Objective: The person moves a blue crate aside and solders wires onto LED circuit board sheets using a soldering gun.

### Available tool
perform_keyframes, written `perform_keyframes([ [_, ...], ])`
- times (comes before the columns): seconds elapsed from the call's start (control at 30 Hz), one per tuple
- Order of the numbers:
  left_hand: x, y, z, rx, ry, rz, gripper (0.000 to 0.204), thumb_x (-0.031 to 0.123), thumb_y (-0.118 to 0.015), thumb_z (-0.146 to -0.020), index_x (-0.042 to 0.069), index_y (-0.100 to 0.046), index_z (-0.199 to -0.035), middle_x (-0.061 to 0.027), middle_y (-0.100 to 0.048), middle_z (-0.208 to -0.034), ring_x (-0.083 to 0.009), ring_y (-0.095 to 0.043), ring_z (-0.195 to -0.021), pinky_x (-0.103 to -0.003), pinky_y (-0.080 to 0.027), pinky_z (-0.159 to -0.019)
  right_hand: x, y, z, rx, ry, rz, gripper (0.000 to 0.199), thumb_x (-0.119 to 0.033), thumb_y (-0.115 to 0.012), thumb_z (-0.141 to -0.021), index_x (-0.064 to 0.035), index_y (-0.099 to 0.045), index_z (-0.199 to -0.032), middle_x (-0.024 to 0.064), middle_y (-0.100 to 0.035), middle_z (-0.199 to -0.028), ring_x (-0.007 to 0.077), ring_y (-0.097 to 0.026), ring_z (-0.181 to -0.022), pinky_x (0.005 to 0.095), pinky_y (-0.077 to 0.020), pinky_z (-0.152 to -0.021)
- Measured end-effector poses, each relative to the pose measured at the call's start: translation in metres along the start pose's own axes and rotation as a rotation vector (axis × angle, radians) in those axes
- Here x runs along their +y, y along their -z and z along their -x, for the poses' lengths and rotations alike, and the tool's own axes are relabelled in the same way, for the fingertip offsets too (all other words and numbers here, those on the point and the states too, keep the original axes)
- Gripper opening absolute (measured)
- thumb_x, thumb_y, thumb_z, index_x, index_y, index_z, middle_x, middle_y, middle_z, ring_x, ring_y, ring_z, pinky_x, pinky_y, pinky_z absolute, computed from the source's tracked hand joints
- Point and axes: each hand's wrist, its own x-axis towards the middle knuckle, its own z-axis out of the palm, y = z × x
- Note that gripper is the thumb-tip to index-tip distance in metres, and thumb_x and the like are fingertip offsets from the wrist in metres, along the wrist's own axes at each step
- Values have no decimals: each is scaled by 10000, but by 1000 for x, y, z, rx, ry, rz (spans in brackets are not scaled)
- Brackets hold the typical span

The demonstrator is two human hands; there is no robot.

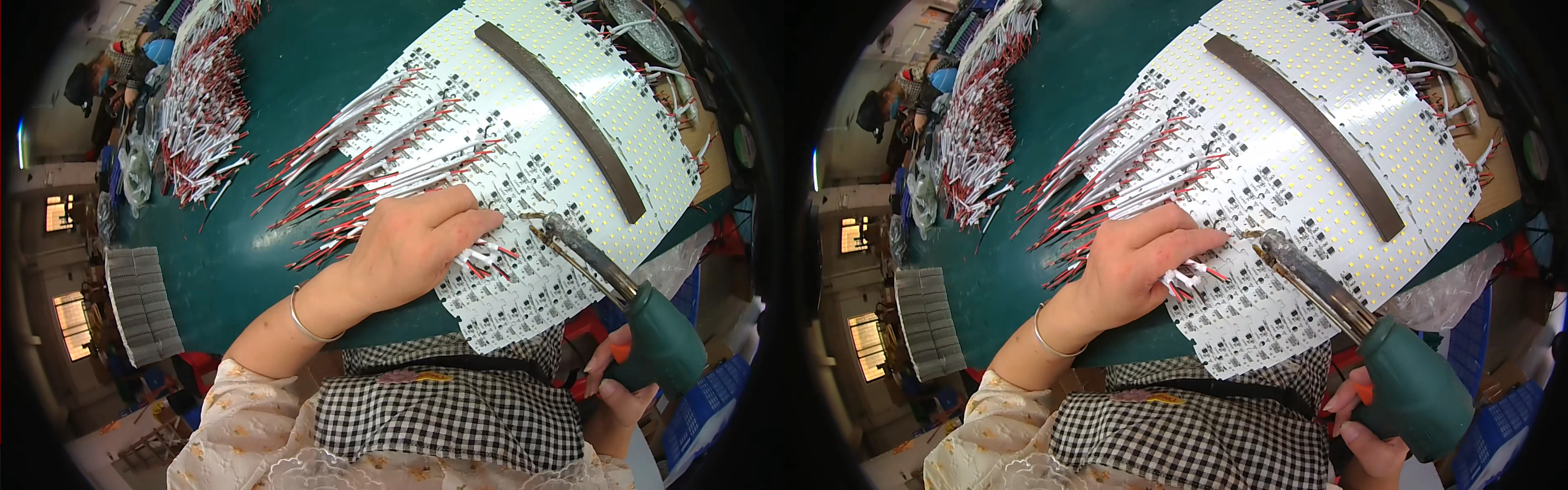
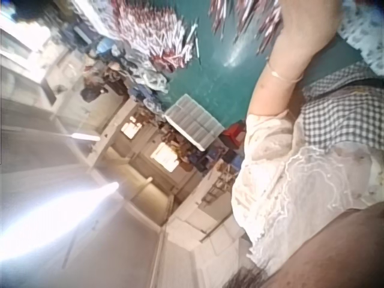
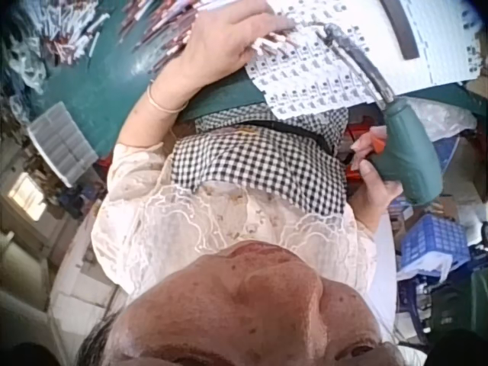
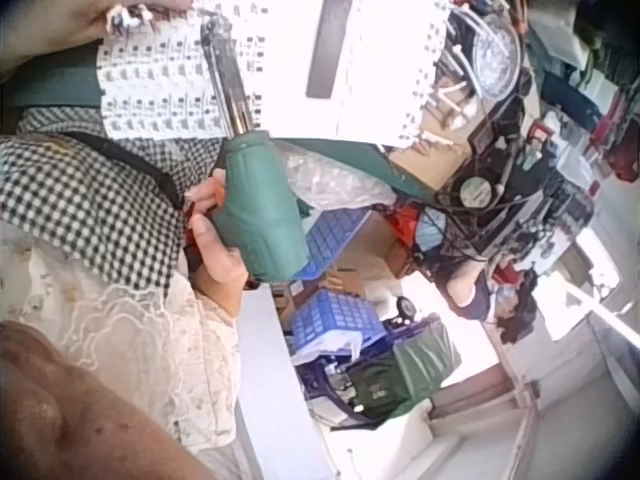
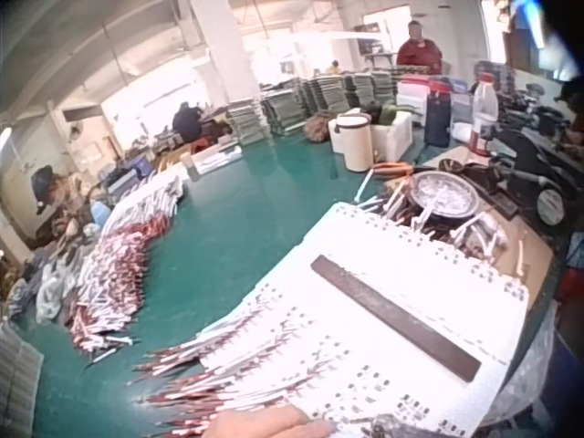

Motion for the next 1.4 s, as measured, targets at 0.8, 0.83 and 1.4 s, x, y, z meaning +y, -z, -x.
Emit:
perform_keyframes([
  [0.8,4,0,2,26,-87,-118,348,39,-656,-598,18,-626,-944,-75,-565,-745,-211,-572,-600,-301,-452,-471,6,1,-4,35,141,-39,511,-109,-674,-681,100,-412,-1067,170,-547,-741,143,-495,-410,227,-437,-358],
  [0.83,4,0,2,18,-84,-122,351,17,-640,-590,16,-626,-941,-75,-561,-744,-214,-570,-600,-303,-451,-470,4,2,-6,30,122,-50,511,-109,-674,-681,100,-412,-1067,170,-547,-741,143,-495,-410,227,-437,-358],
  [1.4,16,11,-15,115,153,-153,557,-125,-550,-609,57,-587,-1134,-61,-539,-822,-186,-571,-633,-291,-464,-518,-5,7,-18,-66,137,-146,603,-99,-664,-673,146,-351,-1126,220,-561,-773,147,-505,-427,232,-448,-374],
])
